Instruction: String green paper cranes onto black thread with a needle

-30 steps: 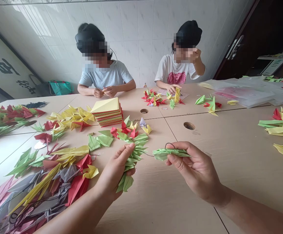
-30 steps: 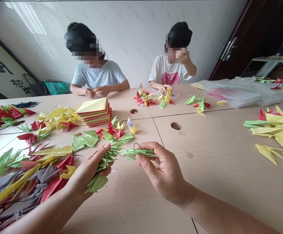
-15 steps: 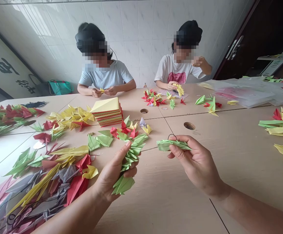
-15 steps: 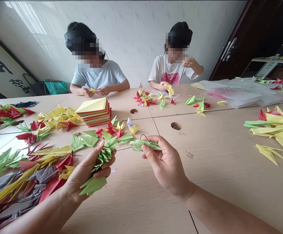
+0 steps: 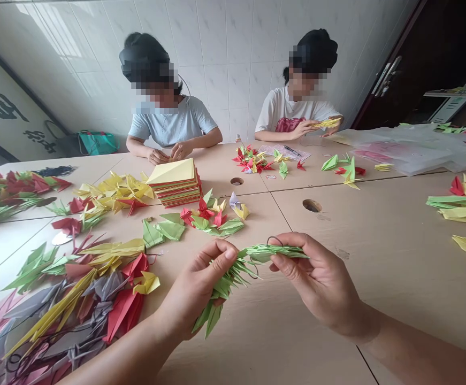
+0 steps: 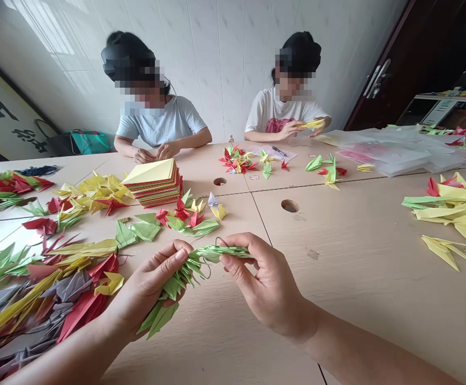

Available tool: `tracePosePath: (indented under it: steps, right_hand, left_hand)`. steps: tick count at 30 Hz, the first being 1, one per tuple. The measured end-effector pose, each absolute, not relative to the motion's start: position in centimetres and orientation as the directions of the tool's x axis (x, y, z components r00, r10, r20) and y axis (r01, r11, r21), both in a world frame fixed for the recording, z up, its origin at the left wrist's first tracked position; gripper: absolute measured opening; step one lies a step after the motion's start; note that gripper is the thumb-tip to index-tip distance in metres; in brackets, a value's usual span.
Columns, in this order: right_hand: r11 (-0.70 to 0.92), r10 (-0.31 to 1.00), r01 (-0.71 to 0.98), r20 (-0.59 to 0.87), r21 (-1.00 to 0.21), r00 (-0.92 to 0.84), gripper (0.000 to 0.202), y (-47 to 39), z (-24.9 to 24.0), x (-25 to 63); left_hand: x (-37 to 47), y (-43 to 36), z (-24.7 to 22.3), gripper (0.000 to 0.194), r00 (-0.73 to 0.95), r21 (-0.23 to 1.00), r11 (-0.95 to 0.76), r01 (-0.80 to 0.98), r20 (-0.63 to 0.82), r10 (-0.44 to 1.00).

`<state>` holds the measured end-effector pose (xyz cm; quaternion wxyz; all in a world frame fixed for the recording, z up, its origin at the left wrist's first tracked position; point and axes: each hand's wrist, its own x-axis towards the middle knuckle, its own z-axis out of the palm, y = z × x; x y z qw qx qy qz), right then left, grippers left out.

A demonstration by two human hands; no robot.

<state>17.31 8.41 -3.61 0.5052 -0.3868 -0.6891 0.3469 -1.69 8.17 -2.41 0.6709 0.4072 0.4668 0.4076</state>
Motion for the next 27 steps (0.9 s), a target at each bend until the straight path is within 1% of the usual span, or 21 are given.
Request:
tracePosePath:
  steps: [4, 10, 14, 16, 19, 21, 23, 25, 27]
  right_hand:
    - [0.476, 0.861, 0.162, 0.421, -0.865, -0.284, 0.018, 8.31, -3.91, 17.13]
    - [0.329, 0.916, 0.120, 0.286, -0.937, -0.281, 0.017, 8.25, -3.78, 16.91]
    - [0.234, 0.936, 0.122, 0.189, -0.965, -0.297, 0.016, 8.21, -3.53, 17.00]
    - [0.207, 0.932, 0.106, 0.163, -0.973, -0.324, 0.020, 8.11, -3.50, 17.01]
    - [0.172, 0.928, 0.089, 0.131, -0.981, -0.349, 0.034, 7.90, -3.60, 16.90]
    - [0.167, 0.941, 0.113, 0.125, -0.979, -0.313, 0.032, 7.87, -3.67, 16.78]
    - [0.170, 0.958, 0.139, 0.130, -0.976, -0.254, 0.021, 8.01, -3.65, 16.71]
    - [0.161, 0.972, 0.135, 0.133, -0.978, -0.195, 0.017, 8.30, -3.48, 16.76]
    - [0.142, 0.982, 0.120, 0.124, -0.983, -0.144, 0.019, 8.62, -3.23, 16.94]
  left_hand:
    - [-1.71, 7.95, -2.51, 0.026, 0.238, 0.945, 0.317, -0.082, -0.290, 0.927]
    - [-1.60, 7.90, -2.46, 0.028, 0.248, 0.949, 0.310, -0.062, -0.286, 0.925]
    - [-1.49, 7.81, -2.38, 0.029, 0.262, 0.958, 0.286, -0.027, -0.269, 0.927]
    - [-1.42, 7.81, -2.41, 0.029, 0.233, 0.959, 0.282, -0.017, -0.271, 0.934]
    - [-1.33, 7.82, -2.53, 0.031, 0.194, 0.959, 0.281, -0.023, -0.272, 0.943]
    - [-1.29, 7.81, -2.58, 0.032, 0.199, 0.959, 0.281, -0.023, -0.271, 0.942]
    - [-1.25, 7.80, -2.53, 0.032, 0.217, 0.953, 0.301, -0.040, -0.286, 0.933]
    - [-1.21, 7.83, -2.39, 0.032, 0.234, 0.928, 0.361, -0.094, -0.332, 0.914]
    - [-1.21, 7.96, -2.22, 0.032, 0.236, 0.887, 0.423, -0.184, -0.378, 0.895]
